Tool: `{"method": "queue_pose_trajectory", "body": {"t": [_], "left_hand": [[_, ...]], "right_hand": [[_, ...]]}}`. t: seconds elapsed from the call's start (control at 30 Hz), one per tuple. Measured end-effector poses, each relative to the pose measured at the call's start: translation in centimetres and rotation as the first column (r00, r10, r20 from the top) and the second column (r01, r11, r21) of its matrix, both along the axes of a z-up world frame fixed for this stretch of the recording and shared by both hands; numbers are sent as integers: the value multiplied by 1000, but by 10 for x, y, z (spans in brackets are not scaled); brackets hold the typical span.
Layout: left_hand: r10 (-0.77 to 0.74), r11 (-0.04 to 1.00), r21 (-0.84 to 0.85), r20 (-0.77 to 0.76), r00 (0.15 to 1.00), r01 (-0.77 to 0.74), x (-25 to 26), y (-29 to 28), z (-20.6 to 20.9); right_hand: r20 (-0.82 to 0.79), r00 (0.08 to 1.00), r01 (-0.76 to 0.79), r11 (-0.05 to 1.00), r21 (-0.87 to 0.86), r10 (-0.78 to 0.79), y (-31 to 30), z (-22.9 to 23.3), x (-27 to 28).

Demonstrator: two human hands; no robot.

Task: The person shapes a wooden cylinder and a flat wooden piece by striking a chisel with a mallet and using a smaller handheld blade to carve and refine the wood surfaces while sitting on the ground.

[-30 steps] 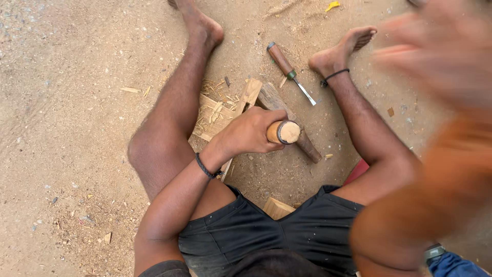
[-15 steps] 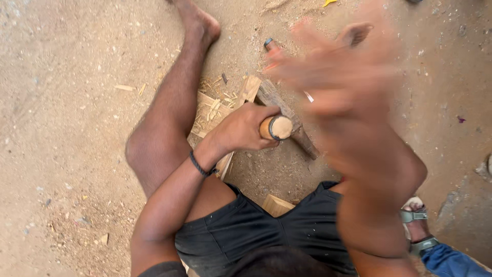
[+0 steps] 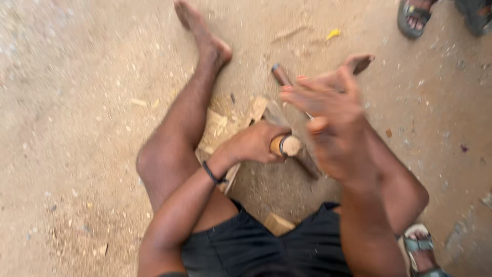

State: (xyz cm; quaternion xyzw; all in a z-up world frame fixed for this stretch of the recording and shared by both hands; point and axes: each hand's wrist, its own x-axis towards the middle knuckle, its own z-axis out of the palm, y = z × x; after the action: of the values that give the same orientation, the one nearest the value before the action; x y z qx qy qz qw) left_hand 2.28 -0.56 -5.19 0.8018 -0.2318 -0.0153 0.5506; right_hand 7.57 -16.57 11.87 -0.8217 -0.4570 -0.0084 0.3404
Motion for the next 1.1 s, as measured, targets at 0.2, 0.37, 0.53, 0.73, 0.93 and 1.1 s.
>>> {"method": "queue_pose_trajectory", "body": {"t": [0.2, 0.37, 0.53, 0.73, 0.93, 1.1], "left_hand": [[92, 991, -85, -155, 984, -106, -20, 3, -82], [324, 939, -33, -244, 914, -341, -27, -12, -103], [413, 845, -242, -268, 870, -476, -20, 15, -51], [357, 152, -936, -249, 900, -319, -61, 64, -33], [517, 96, -960, -177, 837, -262, -33, 90, 36], [356, 652, -635, -226, 907, -415, -5, 65, 66]], "right_hand": [[-85, 996, -34, 989, -144, 22, 21, -134, -25], [-311, 950, 40, 995, 88, -11, 6, -162, -18], [-766, 625, 282, 872, 401, 151, -29, -179, 7], [-964, 259, 700, 675, 234, 66, -174, -265, -37], [-836, 438, 526, 848, -61, -331, -156, -284, -71], [-631, 705, 364, 929, -69, -323, -109, -271, -63]]}}
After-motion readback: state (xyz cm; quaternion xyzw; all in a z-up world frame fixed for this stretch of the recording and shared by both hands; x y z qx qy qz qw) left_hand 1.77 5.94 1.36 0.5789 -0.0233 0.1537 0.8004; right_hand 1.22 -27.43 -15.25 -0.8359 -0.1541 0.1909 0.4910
